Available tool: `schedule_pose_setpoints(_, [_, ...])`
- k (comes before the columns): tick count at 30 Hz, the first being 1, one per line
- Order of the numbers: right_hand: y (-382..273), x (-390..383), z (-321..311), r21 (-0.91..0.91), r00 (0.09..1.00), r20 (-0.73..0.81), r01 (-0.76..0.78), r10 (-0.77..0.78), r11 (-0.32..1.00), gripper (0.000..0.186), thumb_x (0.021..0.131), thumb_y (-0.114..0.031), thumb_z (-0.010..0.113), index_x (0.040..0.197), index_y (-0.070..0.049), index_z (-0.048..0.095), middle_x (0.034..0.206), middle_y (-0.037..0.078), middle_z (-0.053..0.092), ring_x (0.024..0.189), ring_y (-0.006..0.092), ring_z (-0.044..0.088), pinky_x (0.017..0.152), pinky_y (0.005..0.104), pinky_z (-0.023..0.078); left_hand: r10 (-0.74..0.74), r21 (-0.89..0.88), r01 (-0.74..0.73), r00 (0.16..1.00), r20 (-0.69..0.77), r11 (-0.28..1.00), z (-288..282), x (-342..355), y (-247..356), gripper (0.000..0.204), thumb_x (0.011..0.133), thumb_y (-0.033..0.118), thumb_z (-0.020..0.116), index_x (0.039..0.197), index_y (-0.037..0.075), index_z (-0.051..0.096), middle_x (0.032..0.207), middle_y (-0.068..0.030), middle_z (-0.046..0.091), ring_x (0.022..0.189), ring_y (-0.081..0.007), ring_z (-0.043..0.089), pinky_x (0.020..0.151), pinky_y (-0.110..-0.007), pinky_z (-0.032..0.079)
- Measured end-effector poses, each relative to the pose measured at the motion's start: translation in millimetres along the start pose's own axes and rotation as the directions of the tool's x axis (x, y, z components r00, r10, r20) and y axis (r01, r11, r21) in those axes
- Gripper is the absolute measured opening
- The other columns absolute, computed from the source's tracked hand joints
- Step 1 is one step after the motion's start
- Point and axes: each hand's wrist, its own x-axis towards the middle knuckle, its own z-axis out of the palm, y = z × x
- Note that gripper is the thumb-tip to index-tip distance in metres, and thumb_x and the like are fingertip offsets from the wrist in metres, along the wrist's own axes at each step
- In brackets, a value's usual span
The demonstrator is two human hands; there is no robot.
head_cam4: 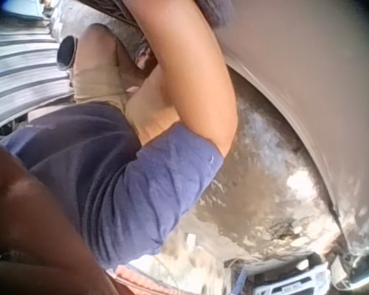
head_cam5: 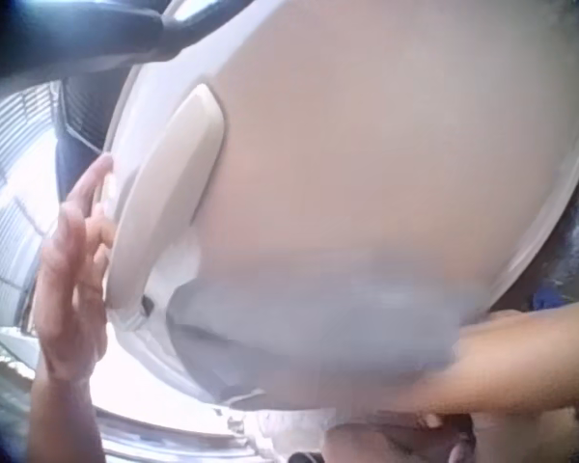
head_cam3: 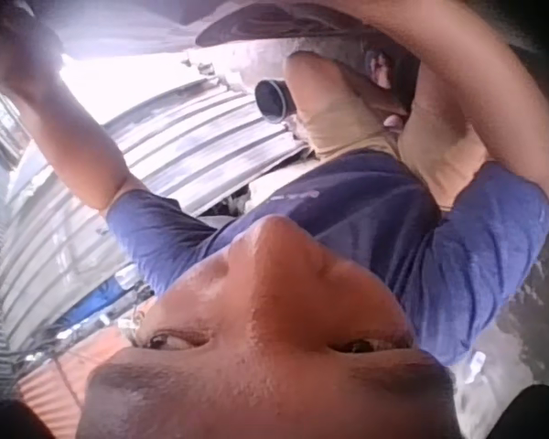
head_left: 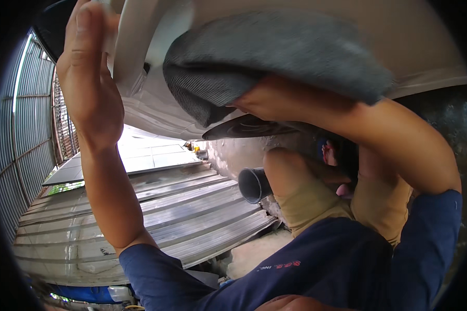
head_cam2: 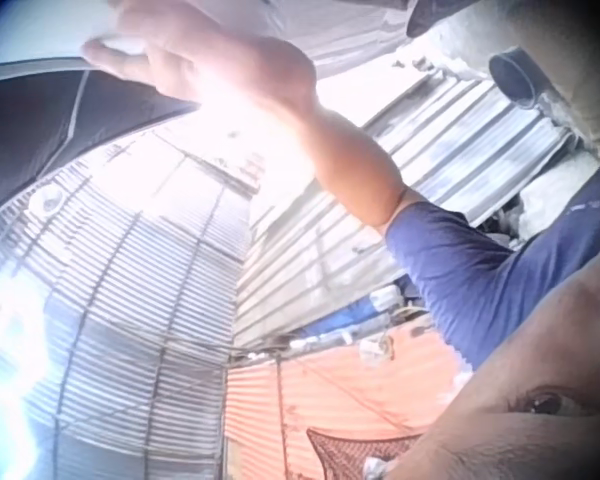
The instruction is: The person wipes a white car door with a cloth, uses a black applicator on a specific spot on the door panel, and then wipes the entire door surface with a grey cloth.
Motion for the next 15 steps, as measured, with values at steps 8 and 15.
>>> schedule_pose_setpoints(8, [6, -1, 6, 0.062, 0.995, -0.094, 0.025, -0.019, 0.998, 0.029, 0.087, -0.021, 0.065, 0.113, -0.008, 0.070, 0.092, 0.011, 0.068, 0.081, 0.0285, 0.069, 0.066, 0.0425, 0.054, 0.009, 0.060, -0.011, 0.999, 0.031, 0.998, -4, 6, 12, 0.071, 0.110, 0.053, 0.027, 0.114, -0.002, 0.072, 0.160, -0.0281, 0.036, 0.161, -0.0336, 0.011, 0.123, -0.060, 0.021])
schedule_pose_setpoints(15, [16, -22, 8, 0.094, 0.991, -0.126, 0.048, -0.036, 0.994, 0.028, 0.087, -0.021, 0.065, 0.112, -0.009, 0.070, 0.089, 0.010, 0.068, 0.078, 0.0279, 0.069, 0.063, 0.0420, 0.054, 0.028, -0.006, -0.028, 0.994, 0.102, 1.000, -10, 6, 10, 0.072, 0.108, 0.054, 0.029, 0.114, -0.004, 0.072, 0.164, -0.0334, 0.027, 0.161, -0.0358, 0.005, 0.122, -0.060, 0.022])
